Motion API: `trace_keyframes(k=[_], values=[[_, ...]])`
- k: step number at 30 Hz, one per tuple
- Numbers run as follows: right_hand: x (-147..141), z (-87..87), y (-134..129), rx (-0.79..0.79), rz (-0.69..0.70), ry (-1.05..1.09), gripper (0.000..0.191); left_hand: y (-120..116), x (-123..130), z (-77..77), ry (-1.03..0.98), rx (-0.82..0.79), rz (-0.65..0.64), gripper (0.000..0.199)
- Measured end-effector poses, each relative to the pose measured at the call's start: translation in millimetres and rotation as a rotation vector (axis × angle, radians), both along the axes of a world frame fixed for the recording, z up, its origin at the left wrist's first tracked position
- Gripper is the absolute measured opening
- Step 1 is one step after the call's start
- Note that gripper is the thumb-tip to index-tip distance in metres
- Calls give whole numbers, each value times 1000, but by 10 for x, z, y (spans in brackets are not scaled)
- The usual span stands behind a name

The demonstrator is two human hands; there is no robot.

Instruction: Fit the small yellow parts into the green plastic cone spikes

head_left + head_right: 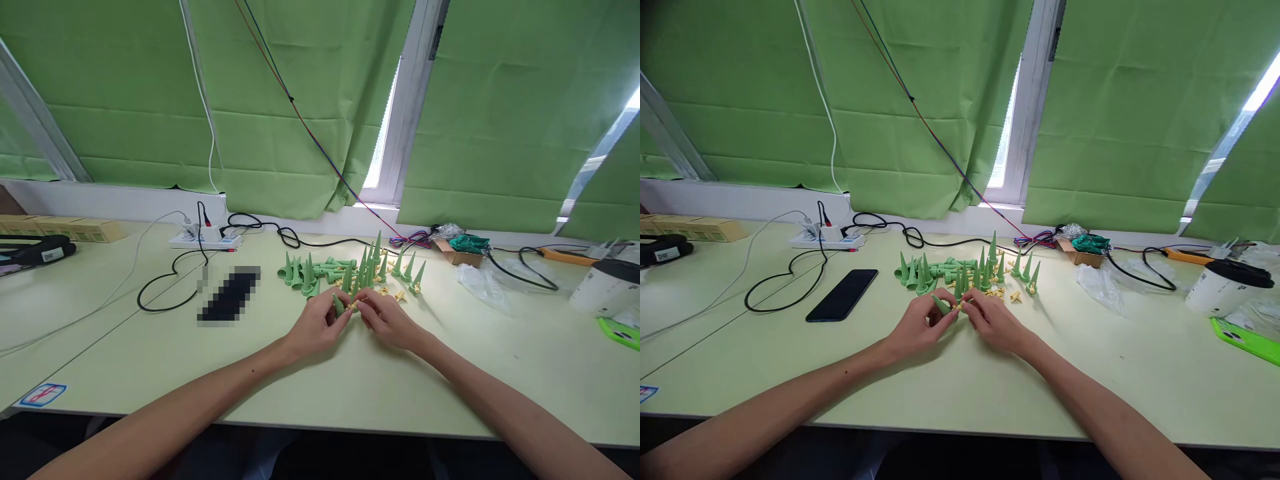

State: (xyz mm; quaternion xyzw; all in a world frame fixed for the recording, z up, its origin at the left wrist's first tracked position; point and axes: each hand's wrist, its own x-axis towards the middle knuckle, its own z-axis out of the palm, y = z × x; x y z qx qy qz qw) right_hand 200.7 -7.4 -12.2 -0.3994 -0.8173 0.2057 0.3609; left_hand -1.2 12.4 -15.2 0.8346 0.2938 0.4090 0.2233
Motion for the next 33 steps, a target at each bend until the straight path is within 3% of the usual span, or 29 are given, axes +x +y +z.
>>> trace_keyframes(k=[11,23,33], values=[[-5,-28,46,61,-38,-71,41,8,-12,-32,91,57,-47,11],[-23,31,-25,15,-32,-55,24,1,4,15,47,28,32,15],[1,-32,28,42,-28,-72,37,0,-8,-13,83,32,-20,11]])
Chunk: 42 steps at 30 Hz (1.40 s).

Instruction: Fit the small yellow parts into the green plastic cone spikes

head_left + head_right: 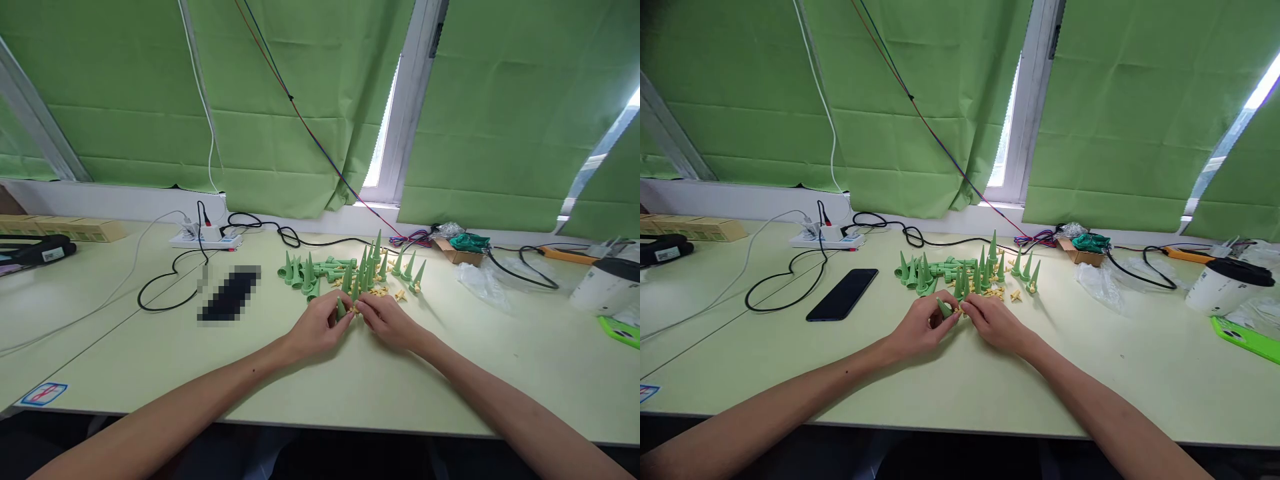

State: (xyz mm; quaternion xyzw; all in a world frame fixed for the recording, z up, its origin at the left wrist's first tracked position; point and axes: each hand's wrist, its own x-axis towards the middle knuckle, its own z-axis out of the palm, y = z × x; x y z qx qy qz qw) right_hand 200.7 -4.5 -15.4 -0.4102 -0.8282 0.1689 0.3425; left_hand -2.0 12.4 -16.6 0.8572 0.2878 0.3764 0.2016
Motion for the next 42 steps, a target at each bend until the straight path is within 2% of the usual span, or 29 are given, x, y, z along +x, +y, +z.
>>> trace_keyframes(k=[5,10,17,29,42], values=[[-9,8,-3,10,-18,-22,40,0,6,-1,-8,7,0,11],[-21,54,-51,-17,-16,1,27,-10,15,26,-31,-9,34,11],[-15,65,-56,-28,4,-7,22,-21,21,50,-42,-52,40,11],[14,-14,9,58,-33,-52,29,12,13,44,-15,-104,14,19],[24,-50,48,63,-40,-91,38,-6,7,51,41,-104,-40,21]])
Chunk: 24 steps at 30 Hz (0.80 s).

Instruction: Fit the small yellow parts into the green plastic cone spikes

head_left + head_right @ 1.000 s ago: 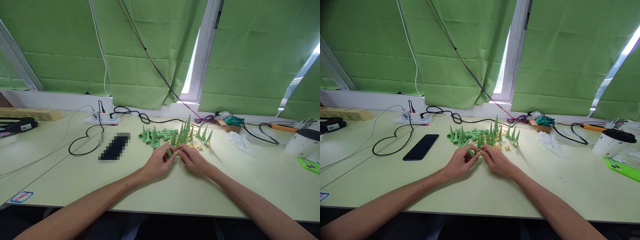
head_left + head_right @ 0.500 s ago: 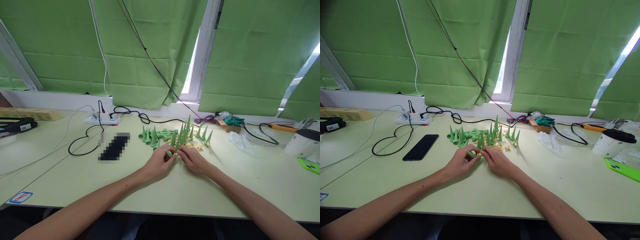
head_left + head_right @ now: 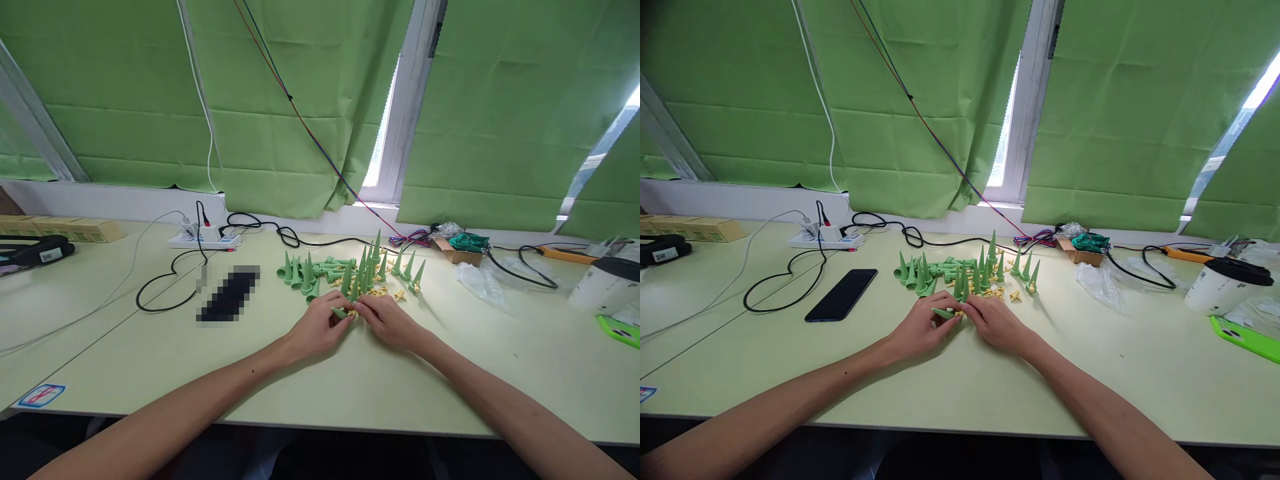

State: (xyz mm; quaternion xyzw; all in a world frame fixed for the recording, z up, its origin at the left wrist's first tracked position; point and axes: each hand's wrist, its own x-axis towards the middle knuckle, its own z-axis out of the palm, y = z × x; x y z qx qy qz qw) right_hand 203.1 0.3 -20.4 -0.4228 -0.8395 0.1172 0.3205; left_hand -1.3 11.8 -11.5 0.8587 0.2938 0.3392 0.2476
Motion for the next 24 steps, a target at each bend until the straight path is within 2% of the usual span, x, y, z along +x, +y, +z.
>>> trace_keyframes(k=[11,24], values=[[-9,23,-11,-2,-7,2,39,12,1,-7,-21,21,-32,17],[-23,42,-45,2,15,47,31,56,-23,-39,-13,225,-54,12]])
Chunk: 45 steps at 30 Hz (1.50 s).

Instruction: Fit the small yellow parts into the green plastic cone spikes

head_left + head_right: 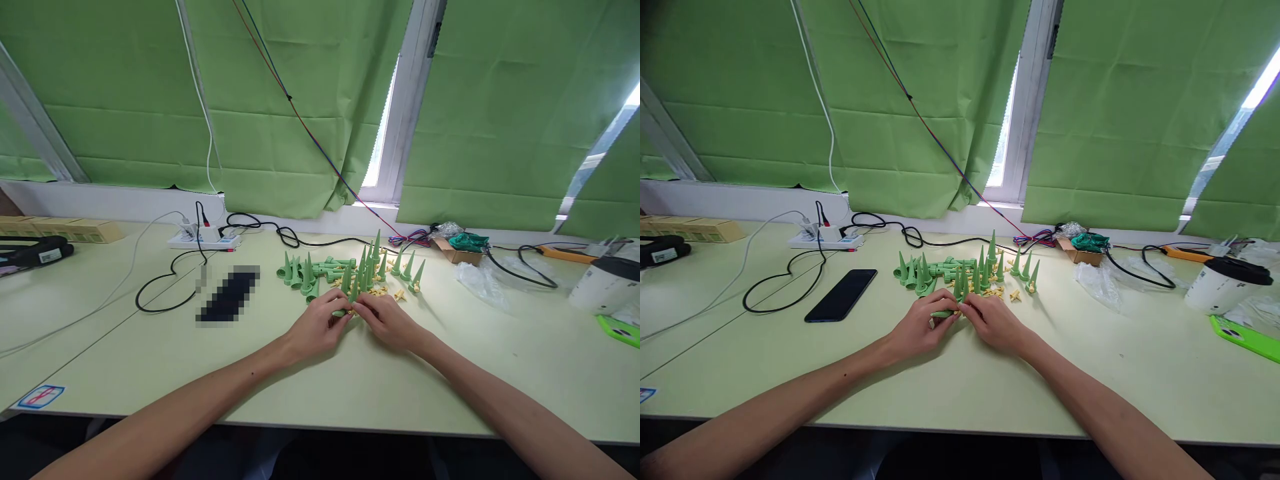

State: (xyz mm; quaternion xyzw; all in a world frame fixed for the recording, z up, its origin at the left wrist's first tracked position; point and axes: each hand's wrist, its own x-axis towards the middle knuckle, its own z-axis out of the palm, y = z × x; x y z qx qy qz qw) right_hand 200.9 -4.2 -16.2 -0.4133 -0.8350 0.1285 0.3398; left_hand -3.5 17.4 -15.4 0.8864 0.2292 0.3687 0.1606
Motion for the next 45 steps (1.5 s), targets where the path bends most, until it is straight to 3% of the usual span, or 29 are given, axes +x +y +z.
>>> trace_keyframes(k=[9,45], values=[[-8,3,-6,5,5,-4,32,3,-15,-4,55,103,-5,18],[29,-6,8,3,25,-35,35,-10,-6,0,40,109,-3,18]])
